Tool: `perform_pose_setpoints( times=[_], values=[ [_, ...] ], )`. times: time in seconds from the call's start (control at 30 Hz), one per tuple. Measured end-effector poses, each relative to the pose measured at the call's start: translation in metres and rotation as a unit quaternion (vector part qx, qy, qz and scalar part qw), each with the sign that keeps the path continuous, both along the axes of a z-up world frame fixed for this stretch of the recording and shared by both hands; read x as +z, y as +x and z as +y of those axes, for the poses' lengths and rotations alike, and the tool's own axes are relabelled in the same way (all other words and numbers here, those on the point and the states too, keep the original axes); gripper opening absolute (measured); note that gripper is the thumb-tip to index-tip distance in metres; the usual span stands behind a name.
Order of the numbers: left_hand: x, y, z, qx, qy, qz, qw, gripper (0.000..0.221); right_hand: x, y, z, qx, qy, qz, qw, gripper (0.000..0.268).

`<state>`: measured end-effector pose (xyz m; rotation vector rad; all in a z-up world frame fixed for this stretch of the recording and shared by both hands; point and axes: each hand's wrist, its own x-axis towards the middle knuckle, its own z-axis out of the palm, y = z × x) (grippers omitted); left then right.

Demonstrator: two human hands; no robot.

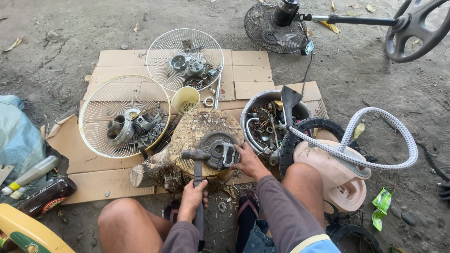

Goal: Disassembling a metal component using a hammer and punch on a wooden block

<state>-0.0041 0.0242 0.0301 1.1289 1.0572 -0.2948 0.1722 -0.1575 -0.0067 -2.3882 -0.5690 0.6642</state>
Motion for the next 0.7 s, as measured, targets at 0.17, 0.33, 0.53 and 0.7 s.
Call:
perform_pose_setpoints(
  times=[0.17, 0.33, 0.53, 0.7],
  values=[
    [-0.007, 0.004, -0.014, -0.147, 0.164, -0.034, 0.975, 0.025, -0.004, 0.004, 0.002, 0.043, -0.046, -0.014, 0.998, 0.104],
    [0.004, 0.013, -0.031, -0.200, 0.400, -0.234, 0.863, 0.026, 0.004, 0.000, 0.006, 0.090, -0.036, -0.044, 0.994, 0.101],
    [0.009, 0.008, -0.033, -0.157, 0.535, -0.349, 0.753, 0.016, -0.001, -0.001, 0.014, 0.126, -0.068, -0.045, 0.989, 0.102],
    [-0.038, -0.007, -0.019, -0.299, 0.425, -0.032, 0.854, 0.016, 0.001, -0.001, 0.012, 0.122, -0.052, -0.052, 0.990, 0.098]
  ],
)
